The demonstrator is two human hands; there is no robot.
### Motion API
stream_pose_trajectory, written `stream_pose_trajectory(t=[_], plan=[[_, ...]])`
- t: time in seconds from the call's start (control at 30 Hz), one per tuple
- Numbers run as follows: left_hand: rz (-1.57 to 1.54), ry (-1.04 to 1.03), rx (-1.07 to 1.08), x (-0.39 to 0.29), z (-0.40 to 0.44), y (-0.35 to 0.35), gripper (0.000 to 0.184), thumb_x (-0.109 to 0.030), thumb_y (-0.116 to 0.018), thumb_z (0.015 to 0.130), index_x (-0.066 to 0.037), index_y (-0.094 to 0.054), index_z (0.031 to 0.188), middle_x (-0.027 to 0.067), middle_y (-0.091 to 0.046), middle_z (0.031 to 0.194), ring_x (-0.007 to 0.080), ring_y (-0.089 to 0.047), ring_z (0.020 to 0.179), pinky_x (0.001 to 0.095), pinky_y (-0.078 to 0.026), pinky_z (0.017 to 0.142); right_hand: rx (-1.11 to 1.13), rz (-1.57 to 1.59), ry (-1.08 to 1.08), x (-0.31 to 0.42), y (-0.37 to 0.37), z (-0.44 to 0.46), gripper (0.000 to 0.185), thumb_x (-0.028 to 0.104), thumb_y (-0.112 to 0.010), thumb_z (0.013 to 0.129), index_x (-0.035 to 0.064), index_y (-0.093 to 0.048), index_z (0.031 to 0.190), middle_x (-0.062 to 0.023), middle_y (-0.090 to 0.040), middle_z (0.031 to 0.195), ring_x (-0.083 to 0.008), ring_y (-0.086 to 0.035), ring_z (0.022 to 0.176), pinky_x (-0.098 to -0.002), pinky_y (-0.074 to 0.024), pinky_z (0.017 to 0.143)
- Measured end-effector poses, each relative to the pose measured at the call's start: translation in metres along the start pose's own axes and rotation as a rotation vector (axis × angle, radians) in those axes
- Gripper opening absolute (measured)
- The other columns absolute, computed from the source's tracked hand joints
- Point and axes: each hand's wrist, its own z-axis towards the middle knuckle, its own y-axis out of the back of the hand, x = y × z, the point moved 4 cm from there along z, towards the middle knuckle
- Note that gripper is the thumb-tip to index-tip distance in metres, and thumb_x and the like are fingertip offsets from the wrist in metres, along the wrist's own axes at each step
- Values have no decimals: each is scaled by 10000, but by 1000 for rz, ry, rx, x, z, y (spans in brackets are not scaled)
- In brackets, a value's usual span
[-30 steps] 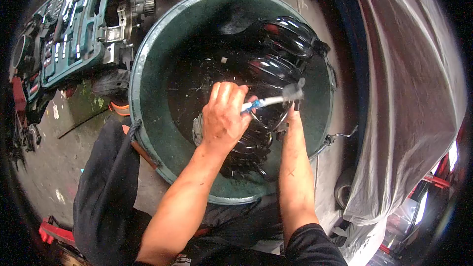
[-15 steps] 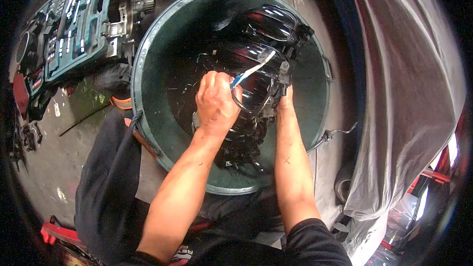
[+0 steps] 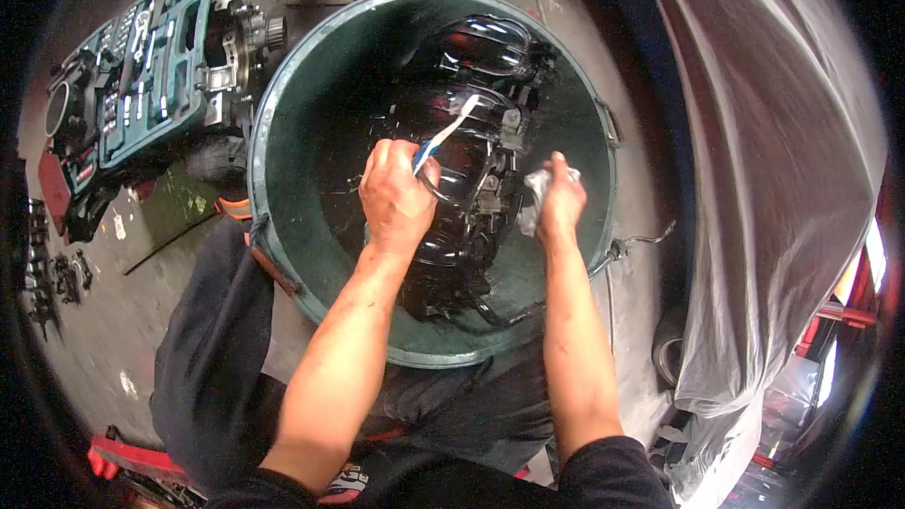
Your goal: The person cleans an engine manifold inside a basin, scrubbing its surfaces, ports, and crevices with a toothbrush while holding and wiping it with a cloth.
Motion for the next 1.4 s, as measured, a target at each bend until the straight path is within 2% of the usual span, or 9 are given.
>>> stream_pose_trajectory(t=[0.1, 0.3, 0.4, 0.5, 0.57, 0.87, 1.07, 1.2, 1.4], plan=[[7, -2, 1, 0, -2, -1, 178, -97, -724, 810, -20, -612, 925, 157, -601, 887, 378, -622, 845, 475, -506, 739, 6, 111, 36, 52, 22, -73, 417, 461, -651, 947, 76, -700, 1100, -4, -608, 844, -96, -547, 757, -277, -463, 726], [42, -5, 111, -5, -6, -3, 240, -179, -717, 884, -15, -608, 1022, 176, -620, 986, 383, -634, 918, 467, -509, 803, 201, -490, 642, 64, -28, -147, 868, 456, -840, 741, -34, -485, 1363, -239, -437, 1361, -373, -512, 1240, -459, -459, 1022], [17, 45, 313, -5, -3, 7, 495, -255, -744, 893, -14, -535, 1272, 203, -621, 1225, 364, -646, 1080, 430, -511, 925, 191, -460, 622, 65, -32, -146, 946, 433, -884, 660, -30, -469, 1373, -221, -460, 1312, -397, -528, 1215, -465, -475, 998], [-7, 199, 551, -9, 6, 40, 582, -172, -765, 867, -41, -476, 1354, 184, -673, 1138, 341, -672, 1029, 427, -520, 909, 174, -435, 654, 63, -30, -146, 926, 428, -882, 660, -28, -481, 1359, -222, -459, 1314, -398, -532, 1204, -466, -478, 993], [6, 244, 449, 2, 18, 57, 510, -133, -720, 893, -45, -461, 1324, 189, -683, 975, 354, -694, 937, 450, -534, 840, 194, -469, 616, 68, -30, -146, 945, 423, -881, 656, -8, -459, 1384, -219, -447, 1331, -400, -535, 1206, -466, -485, 989], [659, 800, 501, 146, 9, -8, 339, -134, -581, 884, 23, -661, 1174, 265, -647, 1260, 391, -629, 1197, 454, -518, 1016, 325, -498, 521, 74, -30, -148, 1020, 433, -880, 641, 9, -414, 1442, -223, -380, 1405, -416, -523, 1248, -469, -496, 1004], [674, 895, 988, 129, -23, -1, 277, -142, -537, 938, 24, -693, 1097, 220, -735, 997, 360, -738, 820, 451, -593, 688, 371, -476, 479, 78, -26, -147, 1009, 398, -870, 645, 17, -402, 1453, -229, -370, 1413, -427, -523, 1252, -480, -495, 1010], [126, 830, 391, 61, -28, 49, 265, -197, -563, 968, 53, -639, 1014, 172, -674, 773, 294, -653, 596, 419, -534, 538, 373, -472, 491, 79, -24, -147, 996, 402, -867, 650, 16, -408, 1445, -235, -381, 1399, -430, -518, 1256, -487, -494, 1011], [9, 624, 328, 0, -60, 78, 208, -223, -550, 1028, -19, -572, 996, 36, -581, 654, 113, -530, 557, 301, -396, 428, 386, -511, 506, 77, -20, -142, 1022, 414, -879, 640, 14, -402, 1450, -244, -382, 1422, -428, -511, 1276, -478, -480, 1036]])
